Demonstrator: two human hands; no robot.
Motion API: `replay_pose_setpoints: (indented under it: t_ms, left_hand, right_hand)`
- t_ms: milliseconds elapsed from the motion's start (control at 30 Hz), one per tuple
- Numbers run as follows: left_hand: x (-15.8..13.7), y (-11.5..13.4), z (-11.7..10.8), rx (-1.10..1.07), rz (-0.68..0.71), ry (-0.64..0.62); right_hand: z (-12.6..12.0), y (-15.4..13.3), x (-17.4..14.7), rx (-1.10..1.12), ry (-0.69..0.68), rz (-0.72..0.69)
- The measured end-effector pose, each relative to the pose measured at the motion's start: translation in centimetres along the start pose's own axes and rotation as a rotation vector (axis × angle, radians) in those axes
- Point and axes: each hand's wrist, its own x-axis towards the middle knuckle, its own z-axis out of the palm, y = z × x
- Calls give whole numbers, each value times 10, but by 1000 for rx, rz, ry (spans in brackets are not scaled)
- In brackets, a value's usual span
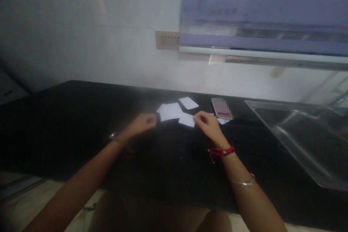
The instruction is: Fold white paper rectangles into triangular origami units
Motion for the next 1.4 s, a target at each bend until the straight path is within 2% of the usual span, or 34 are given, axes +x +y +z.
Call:
replay_pose_setpoints:
  t_ms: [33, 133, 200, 267, 367, 467, 633, 833, 1067, 1233, 1400]
  left_hand:
    - [1, -2, -2, -26, -49, 58]
    - [1, 2, 1, -129, -48, 141]
    - [-2, 11, 8, -162, 52, 100]
    - [-5, 20, 16, -154, 159, 49]
    - [-9, 26, 26, -100, 304, -46]
    - [-9, 24, 30, -55, 347, -109]
    - [-7, 20, 32, -119, 273, -75]
    - [-5, 18, 38, -324, 109, -78]
    - [-4, 18, 34, -511, 11, -279]
    - [-4, 17, 32, -502, -40, -287]
    - [-6, 15, 35, -344, -38, -184]
  right_hand:
    - [-2, 4, 2, 36, 4, 32]
    - [3, 11, 4, 143, -185, 135]
    - [12, 11, 3, 233, -318, 200]
    - [21, 8, 1, 292, -379, 247]
    - [27, 0, -3, 375, -414, 305]
    - [28, -7, -5, 442, -415, 335]
    - [30, -6, -6, 581, -413, 341]
    - [34, -5, -7, 614, -423, 236]
    - [34, -7, -6, 506, -385, 223]
    - [35, -6, -5, 456, -333, 279]
    - [38, 1, -4, 358, -286, 288]
